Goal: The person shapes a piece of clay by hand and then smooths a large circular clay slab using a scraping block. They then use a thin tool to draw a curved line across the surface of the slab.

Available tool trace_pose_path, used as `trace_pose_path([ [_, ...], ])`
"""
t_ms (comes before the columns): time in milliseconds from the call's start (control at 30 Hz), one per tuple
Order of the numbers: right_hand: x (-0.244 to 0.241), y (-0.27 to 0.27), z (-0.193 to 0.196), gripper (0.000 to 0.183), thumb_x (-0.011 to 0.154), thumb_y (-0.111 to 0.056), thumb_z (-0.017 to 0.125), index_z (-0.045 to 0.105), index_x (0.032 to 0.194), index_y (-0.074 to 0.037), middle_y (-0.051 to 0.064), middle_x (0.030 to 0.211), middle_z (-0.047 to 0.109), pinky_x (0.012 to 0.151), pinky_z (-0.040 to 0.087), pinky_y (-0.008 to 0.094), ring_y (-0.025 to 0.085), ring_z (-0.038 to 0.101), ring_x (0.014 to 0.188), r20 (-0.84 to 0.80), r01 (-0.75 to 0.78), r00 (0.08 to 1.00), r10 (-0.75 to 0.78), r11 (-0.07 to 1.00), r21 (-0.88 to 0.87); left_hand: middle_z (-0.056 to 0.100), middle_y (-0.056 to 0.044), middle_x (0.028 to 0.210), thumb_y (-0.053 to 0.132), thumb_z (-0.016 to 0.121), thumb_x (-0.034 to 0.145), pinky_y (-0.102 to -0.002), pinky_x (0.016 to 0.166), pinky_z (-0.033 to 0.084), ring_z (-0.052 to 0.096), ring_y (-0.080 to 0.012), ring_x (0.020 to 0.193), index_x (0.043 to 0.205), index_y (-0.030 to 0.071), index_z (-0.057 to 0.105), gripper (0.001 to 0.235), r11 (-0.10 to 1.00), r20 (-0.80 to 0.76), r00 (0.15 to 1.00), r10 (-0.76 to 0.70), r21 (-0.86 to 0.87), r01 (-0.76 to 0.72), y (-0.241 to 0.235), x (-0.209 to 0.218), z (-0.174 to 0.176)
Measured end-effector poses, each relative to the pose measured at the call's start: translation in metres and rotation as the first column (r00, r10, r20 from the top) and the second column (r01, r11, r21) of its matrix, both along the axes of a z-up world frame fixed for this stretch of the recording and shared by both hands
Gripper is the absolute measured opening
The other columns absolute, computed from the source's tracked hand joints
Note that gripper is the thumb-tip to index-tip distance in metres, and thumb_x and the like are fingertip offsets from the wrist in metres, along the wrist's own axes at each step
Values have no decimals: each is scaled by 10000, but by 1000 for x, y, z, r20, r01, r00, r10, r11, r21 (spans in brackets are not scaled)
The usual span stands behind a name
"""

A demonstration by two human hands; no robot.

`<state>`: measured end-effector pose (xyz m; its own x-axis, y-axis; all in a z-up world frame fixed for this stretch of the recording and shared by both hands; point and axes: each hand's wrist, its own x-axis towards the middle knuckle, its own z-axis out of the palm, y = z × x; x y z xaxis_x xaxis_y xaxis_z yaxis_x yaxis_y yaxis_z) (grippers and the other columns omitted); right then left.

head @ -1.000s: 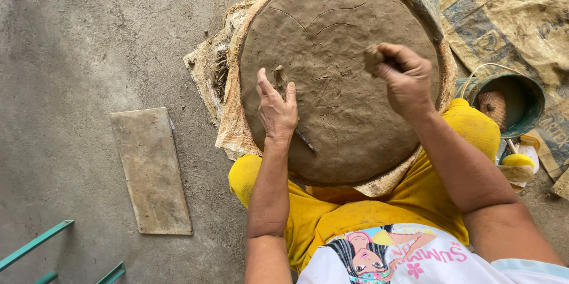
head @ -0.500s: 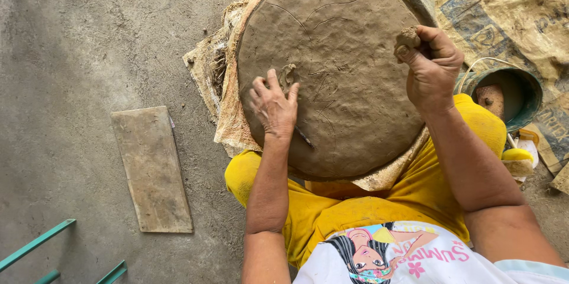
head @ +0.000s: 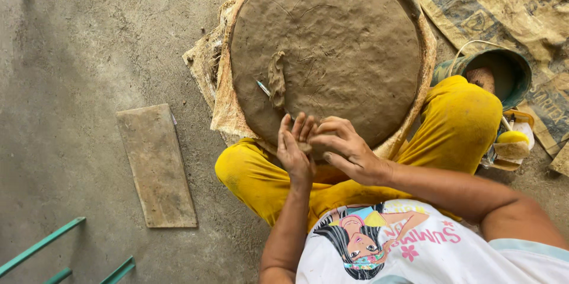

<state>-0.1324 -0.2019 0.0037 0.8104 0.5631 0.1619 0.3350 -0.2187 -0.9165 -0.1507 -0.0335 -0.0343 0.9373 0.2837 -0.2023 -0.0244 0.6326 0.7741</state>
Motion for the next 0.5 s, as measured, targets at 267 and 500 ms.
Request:
trace_pose_path([
  [267, -31, 33, -15, 797, 1094, -634, 123, -28, 1673, -107, 127, 1761, -100, 1319, -71, 497, 340, -122, 1634, -12, 151, 988, -151, 980, 129, 21, -137, 1782, 763, 242, 1015, -458, 1332, -5, -1, -269, 1656, 1681, 46, 54, 997, 901, 112, 947, -301, 359, 244, -36, -22, 38],
  [500, 21, 15, 9, 785, 1104, -664, -5, -180, 1664, -144, 121, 1756, -260, 1360, -122, 455, 307, -242, 1635, -171, 343, 936, -306, 904, 256, -156, -84, 1780, 914, 85, 910, -495, 1354, -51, -137, -269, 1658, 1675, 174, -83, 1077, 807, 127, 923, -364, 538, 244, -73, -25, 66],
])
